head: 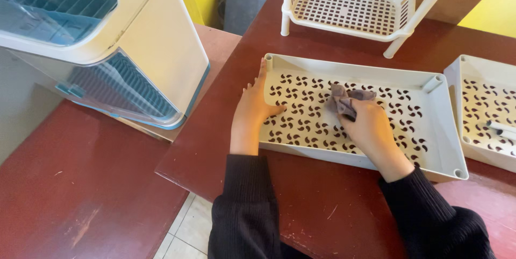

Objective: The person wipes a white perforated tray with a gray cloth, then inserts white plastic poles into the tray's corner holes to begin assembling a shelving unit. The tray and poles are handled directly by hand.

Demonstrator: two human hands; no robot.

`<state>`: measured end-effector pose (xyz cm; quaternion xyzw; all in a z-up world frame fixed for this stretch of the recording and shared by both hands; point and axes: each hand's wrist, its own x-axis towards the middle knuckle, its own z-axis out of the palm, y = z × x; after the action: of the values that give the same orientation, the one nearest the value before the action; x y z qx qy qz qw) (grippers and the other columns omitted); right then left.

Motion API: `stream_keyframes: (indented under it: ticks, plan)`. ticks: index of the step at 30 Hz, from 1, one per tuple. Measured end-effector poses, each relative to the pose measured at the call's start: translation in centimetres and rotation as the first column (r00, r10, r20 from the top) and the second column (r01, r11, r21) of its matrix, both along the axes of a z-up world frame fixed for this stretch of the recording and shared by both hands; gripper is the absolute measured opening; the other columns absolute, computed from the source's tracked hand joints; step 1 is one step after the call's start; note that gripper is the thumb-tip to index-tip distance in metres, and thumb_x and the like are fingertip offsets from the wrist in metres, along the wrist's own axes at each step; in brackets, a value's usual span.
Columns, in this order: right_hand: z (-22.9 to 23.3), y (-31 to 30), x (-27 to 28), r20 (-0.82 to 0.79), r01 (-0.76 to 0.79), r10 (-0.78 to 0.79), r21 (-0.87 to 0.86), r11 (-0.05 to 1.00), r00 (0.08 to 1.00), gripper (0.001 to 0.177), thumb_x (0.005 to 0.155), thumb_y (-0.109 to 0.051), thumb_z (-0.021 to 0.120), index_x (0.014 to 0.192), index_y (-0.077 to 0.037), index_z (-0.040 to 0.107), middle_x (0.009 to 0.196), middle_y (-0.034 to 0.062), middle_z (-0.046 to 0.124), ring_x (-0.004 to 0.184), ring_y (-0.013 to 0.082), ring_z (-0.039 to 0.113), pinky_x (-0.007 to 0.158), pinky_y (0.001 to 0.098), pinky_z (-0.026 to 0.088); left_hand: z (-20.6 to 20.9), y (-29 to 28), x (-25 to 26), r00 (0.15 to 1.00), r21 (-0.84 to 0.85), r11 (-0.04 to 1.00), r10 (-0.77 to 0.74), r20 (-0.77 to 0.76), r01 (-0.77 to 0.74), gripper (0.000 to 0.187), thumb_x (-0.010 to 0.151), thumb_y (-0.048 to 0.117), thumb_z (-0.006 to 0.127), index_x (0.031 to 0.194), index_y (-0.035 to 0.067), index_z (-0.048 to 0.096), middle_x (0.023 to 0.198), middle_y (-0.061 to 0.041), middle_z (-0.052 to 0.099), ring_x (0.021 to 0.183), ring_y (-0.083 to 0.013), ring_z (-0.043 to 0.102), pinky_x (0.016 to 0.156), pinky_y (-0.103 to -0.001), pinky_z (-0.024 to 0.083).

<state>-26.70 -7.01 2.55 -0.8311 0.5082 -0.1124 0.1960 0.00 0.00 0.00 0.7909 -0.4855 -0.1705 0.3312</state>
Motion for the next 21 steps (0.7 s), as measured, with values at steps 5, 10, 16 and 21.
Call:
stream_keyframes:
  ticks: [5, 10, 16, 21]
  plan:
    - [0.8, 0.8, 0.5, 0.195, -0.411, 0.380, 0.155, 0.898, 0.904, 0.025, 0.085, -0.011, 0.074, 0.108, -0.018, 0.080, 0.128, 0.0066, 0.073, 0.118, 0.0213, 0.067, 0.102, 0.0374, 0.052, -1.1, -0.2, 0.7, 0.998, -0.034, 0.999, -0.029, 0.057, 0.031, 0.145, 0.055, 0.026, 0.099, 0.162, 0.029, 0.002, 0.154, -0.018, 0.044, 0.143, -0.0490, 0.038, 0.121, -0.050, 0.027]
    - [1.5, 1.4, 0.7, 0.288, -0.453, 0.405, 0.125, 0.883, 0.868, 0.040, 0.081, 0.000, 0.066, 0.109, -0.023, 0.082, 0.126, 0.0068, 0.074, 0.116, 0.0205, 0.067, 0.102, 0.0398, 0.053, -0.2, 0.3, 0.5, 0.999, -0.081, 0.996, -0.040, 0.018, 0.041, 0.140, 0.056, 0.021, 0.097, 0.161, 0.030, 0.005, 0.148, -0.010, 0.056, 0.136, -0.0483, 0.046, 0.119, -0.047, 0.032]
    - [1.6, 1.8, 0.2, 0.004, -0.158, 0.168, -0.321, 0.934, 0.986, 0.039, 0.084, -0.003, 0.069, 0.120, -0.017, 0.075, 0.117, 0.0117, 0.074, 0.112, 0.0255, 0.066, 0.109, 0.0502, 0.042, 0.5, 1.0, 0.3, 0.996, -0.081, 0.996, -0.034, -0.088, 0.027, 0.137, 0.057, 0.016, 0.093, 0.162, 0.032, 0.008, 0.137, -0.009, 0.066, 0.132, -0.0409, 0.055, 0.119, -0.042, 0.036]
    - [1.4, 1.6, -0.2, 0.037, -0.203, 0.215, -0.217, 0.955, 0.976, 0.043, 0.090, -0.003, 0.063, 0.127, -0.021, 0.073, 0.115, 0.0078, 0.075, 0.122, 0.0256, 0.062, 0.117, 0.0499, 0.035, 0.1, 0.8, 0.4, 0.997, -0.174, 0.983, -0.061, -0.047, 0.052, 0.137, 0.057, 0.014, 0.096, 0.160, 0.032, 0.007, 0.140, -0.013, 0.061, 0.131, -0.0430, 0.052, 0.118, -0.045, 0.030]
